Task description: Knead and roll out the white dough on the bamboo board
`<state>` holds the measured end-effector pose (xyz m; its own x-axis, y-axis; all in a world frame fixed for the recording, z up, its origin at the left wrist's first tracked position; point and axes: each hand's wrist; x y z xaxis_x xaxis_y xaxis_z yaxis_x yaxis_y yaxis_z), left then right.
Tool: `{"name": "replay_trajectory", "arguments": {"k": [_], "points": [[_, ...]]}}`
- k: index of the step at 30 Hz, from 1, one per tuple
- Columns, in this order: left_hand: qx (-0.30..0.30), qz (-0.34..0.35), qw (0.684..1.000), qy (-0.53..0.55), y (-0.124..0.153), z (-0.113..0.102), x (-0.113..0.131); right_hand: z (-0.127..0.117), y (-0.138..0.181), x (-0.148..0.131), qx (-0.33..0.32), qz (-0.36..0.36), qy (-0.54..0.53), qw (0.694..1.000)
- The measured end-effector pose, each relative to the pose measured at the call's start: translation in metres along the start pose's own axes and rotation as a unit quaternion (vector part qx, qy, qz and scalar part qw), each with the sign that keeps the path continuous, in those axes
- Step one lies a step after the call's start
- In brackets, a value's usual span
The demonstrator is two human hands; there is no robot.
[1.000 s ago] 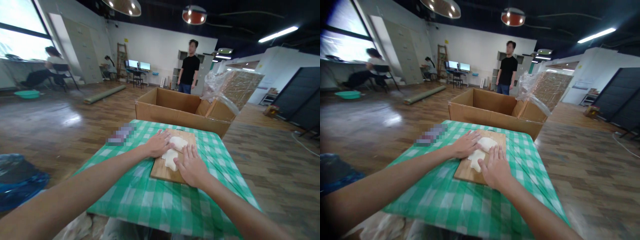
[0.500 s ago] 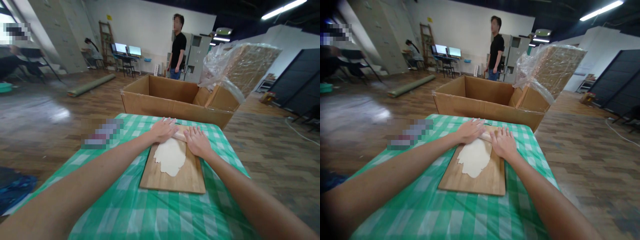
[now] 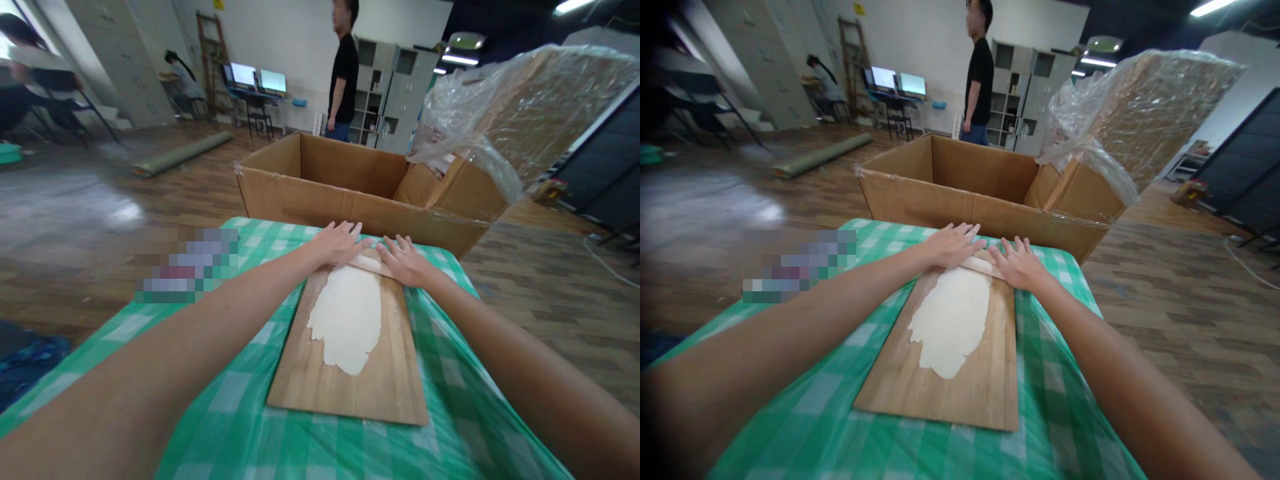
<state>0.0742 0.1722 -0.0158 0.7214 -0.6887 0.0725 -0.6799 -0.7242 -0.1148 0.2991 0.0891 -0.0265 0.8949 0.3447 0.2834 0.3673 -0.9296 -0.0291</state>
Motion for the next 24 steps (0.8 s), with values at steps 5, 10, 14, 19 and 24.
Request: {"name": "replay_trajectory", "arguments": {"k": [5,10,14,19,24], "points": [[-0.014,-0.011,1.0,0.005,-0.009,-0.002,-0.001,-0.001,-0.008,0.005,-0.004,0.01,0.013,1.0],[0.029,0.004,0.999,-0.025,0.0,-0.002,0.001,-0.011,0.003,-0.009,0.048,0.036,-0.024,0.998],[0.071,0.012,0.996,-0.05,0.024,-0.004,0.009,-0.018,0.02,-0.033,0.113,0.099,-0.086,0.985],[0.079,0.022,0.994,-0.065,0.069,-0.011,0.025,-0.027,0.045,-0.063,0.128,0.134,-0.107,0.977],[0.062,0.007,0.995,-0.072,0.109,-0.019,0.043,-0.038,0.068,-0.081,0.116,0.103,-0.136,0.978]]}}
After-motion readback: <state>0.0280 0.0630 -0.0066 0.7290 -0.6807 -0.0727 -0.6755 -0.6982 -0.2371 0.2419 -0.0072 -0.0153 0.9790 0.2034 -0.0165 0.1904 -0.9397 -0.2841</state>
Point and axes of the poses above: each hand's wrist, its own y-axis away from the middle knuckle, its own z-axis out of the palm, x = y × z, and after that the axes turned 3 degrees about -y, right-handed
